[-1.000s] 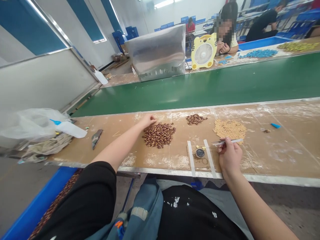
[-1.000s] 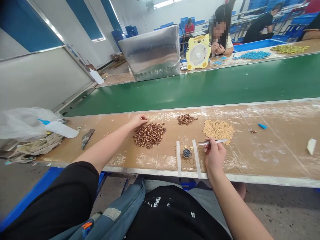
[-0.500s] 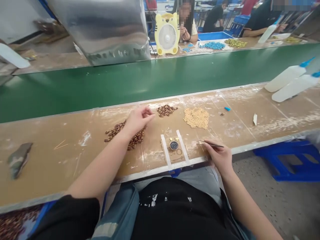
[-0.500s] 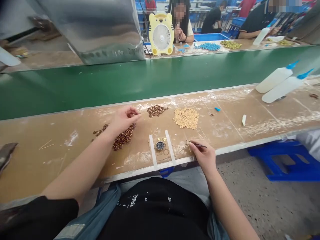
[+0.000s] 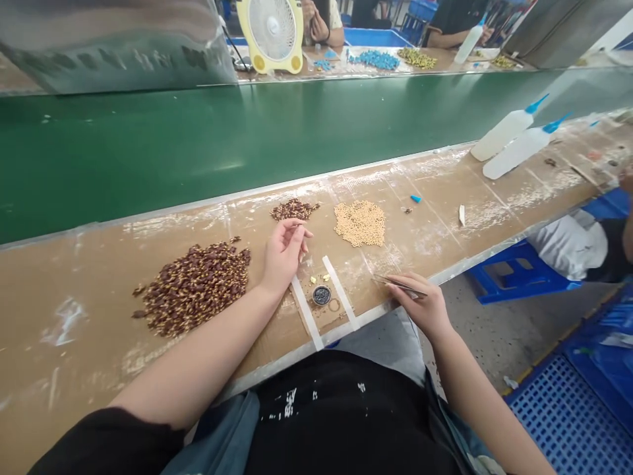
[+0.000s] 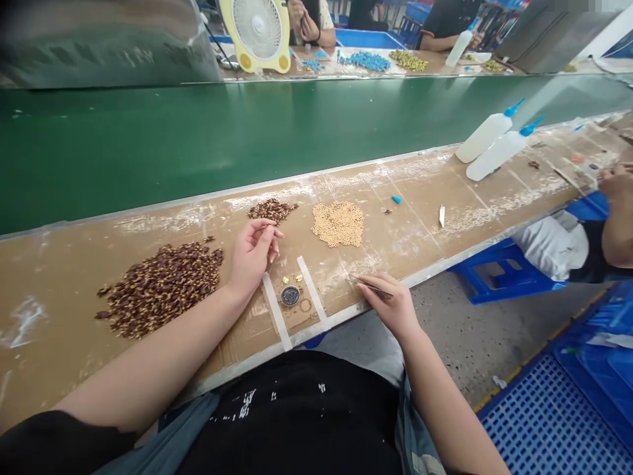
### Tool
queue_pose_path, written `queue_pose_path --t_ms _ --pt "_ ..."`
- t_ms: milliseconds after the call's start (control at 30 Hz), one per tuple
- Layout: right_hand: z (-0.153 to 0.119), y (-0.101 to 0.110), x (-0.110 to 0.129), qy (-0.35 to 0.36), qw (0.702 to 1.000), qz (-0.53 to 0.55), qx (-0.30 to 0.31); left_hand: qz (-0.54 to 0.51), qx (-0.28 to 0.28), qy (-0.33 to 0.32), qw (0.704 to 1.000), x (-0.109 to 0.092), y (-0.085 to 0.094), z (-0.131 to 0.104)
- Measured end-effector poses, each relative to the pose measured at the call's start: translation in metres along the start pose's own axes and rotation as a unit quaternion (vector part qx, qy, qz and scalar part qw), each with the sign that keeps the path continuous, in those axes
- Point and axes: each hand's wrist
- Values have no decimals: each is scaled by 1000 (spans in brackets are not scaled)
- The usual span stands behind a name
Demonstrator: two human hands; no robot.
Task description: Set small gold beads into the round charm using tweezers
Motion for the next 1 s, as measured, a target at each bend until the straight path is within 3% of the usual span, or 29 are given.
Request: queue_pose_path --t_ms 200,333,600,733,1000 --pt "41 -8 -19 -132 974 58 -175 -3 16 12 1000 -4 -1 -3" --pt "56 -5 -26 -145 973 52 -173 1 8 20 1000 -3 2 -3" --pt "57 -4 -24 -38 989 -53 -133 9 -15 32 999 -4 2 -3" --pt "53 -5 -23 42 984 -113 -132 0 -31 45 999 -5 2 -3" --pt "44 -6 -28 112 968 -200 -106 3 -36 54 998 -6 4 -4"
Point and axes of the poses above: each hand's wrist, its own z-axis towards the middle knuckle, its own y-axis out of the back of the hand, x = y × z, and after that the axes turned 5 degrees about -y, right-handed
